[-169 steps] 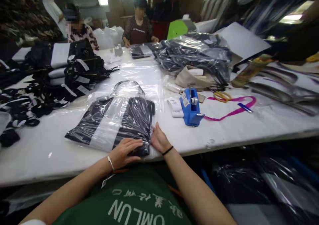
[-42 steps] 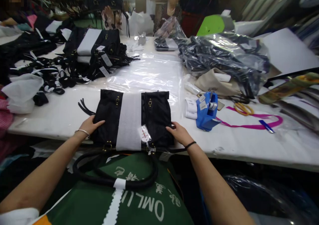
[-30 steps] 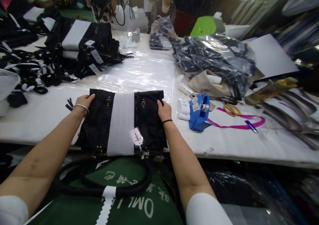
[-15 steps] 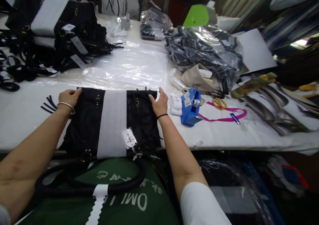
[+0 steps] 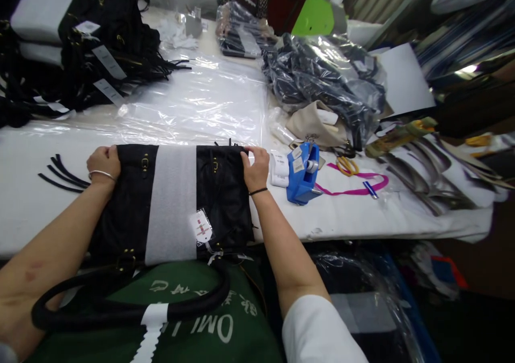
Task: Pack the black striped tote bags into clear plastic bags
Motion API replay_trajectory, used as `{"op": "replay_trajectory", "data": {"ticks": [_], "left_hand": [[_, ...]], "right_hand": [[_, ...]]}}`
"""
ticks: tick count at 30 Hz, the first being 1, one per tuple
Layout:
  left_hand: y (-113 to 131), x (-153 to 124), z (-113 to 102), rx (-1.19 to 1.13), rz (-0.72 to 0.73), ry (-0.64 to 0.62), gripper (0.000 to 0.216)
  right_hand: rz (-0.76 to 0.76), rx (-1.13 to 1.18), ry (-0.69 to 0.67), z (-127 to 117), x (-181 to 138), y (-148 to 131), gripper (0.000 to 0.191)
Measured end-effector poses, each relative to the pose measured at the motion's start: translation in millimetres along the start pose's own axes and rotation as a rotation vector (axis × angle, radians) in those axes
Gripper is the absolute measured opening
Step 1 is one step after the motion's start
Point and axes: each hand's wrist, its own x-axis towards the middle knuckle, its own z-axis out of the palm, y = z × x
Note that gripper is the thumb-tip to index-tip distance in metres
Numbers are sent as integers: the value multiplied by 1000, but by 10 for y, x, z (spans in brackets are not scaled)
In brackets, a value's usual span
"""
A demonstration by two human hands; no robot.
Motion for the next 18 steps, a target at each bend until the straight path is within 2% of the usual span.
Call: {"op": "replay_trajectory", "data": {"ticks": [3,7,12,18], "left_hand": [[-9,-1,10,-7,-1,13,39],[-18,-8,16,-13,-7,13,40],[-53,13,41,-28,-2,8,44],[-64,18,56,-39,9,7,44]], "right_hand": [[-121,-61,-140,-87,-147,-205,25],[-129,-149,-299,21,-181,-321,21],[-150,-152,-305,114,-146,-364,23],[-250,-334,-363,268,-178,-404,19]]}}
